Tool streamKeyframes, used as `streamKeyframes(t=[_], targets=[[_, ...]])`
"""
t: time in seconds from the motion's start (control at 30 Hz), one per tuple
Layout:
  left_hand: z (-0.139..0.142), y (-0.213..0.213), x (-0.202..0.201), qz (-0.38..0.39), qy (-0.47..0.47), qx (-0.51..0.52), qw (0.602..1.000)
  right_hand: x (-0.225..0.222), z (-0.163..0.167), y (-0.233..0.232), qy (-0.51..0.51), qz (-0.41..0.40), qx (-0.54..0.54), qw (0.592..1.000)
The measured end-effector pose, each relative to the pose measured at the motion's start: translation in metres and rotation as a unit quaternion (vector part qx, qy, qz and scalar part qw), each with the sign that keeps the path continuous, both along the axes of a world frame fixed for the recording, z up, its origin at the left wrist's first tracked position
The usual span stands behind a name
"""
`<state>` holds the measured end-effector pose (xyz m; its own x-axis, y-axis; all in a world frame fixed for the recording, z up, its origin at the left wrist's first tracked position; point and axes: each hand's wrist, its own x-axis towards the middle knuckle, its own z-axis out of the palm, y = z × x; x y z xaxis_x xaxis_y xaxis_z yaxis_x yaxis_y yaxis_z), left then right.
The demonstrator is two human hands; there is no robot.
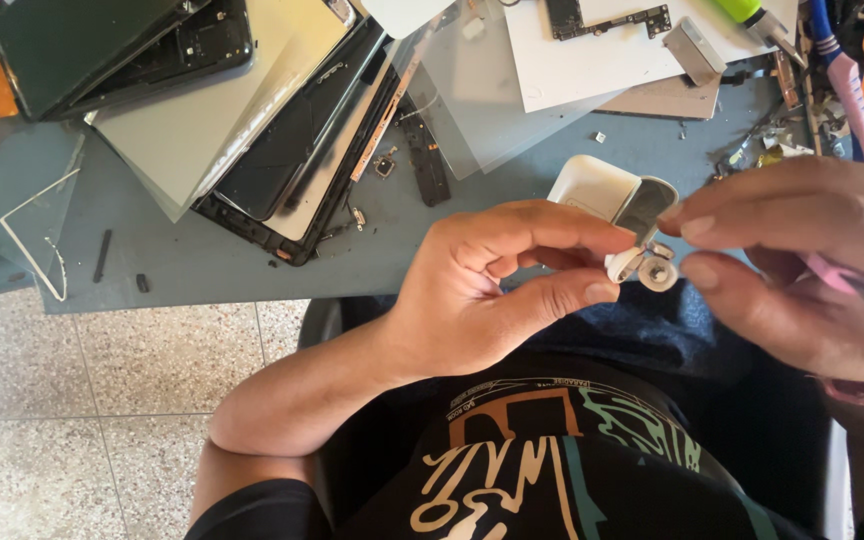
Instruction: The person cleans a small black component with a white wipe, then uses a green-handled screwdriver to adjust it. They open a white wireless earbud case, remove an earbud, and use a pink tool to clean its interior. The person places the earbud back into the case and continues to clean and adjust the components.
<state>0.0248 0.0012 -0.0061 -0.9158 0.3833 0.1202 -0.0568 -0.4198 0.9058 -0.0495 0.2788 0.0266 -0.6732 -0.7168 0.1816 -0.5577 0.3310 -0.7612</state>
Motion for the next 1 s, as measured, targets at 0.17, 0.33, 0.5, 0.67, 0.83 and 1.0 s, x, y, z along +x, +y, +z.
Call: streamKeyframes(t=[0.17, 0.33, 0.5, 0.67, 0.83, 1.0], targets=[[0.001, 0.000, -0.001, 0.000, 0.002, -0.003, 1.000, 0.002, 0.000, -0.007, -0.081, -0.021, -0.037, 0.996], [0.001, 0.001, -0.001, 0.002, 0.008, -0.009, 1.000, 0.003, 0.010, -0.016, 0.005, 0.004, -0.024, 1.000], [0.002, 0.001, -0.001, 0.011, 0.014, -0.021, 1.000, 0.003, 0.009, -0.020, 0.066, 0.020, -0.032, 0.997], [0.002, 0.001, 0.000, 0.023, 0.016, -0.029, 0.999, 0.000, 0.009, -0.027, 0.217, 0.090, -0.072, 0.969], [0.002, 0.001, 0.000, 0.038, 0.029, -0.050, 0.998, 0.004, 0.018, -0.036, 0.184, 0.047, -0.058, 0.980], [0.003, 0.000, 0.000, 0.051, 0.046, -0.079, 0.995, 0.000, 0.021, -0.038, 0.166, 0.066, -0.050, 0.983]])
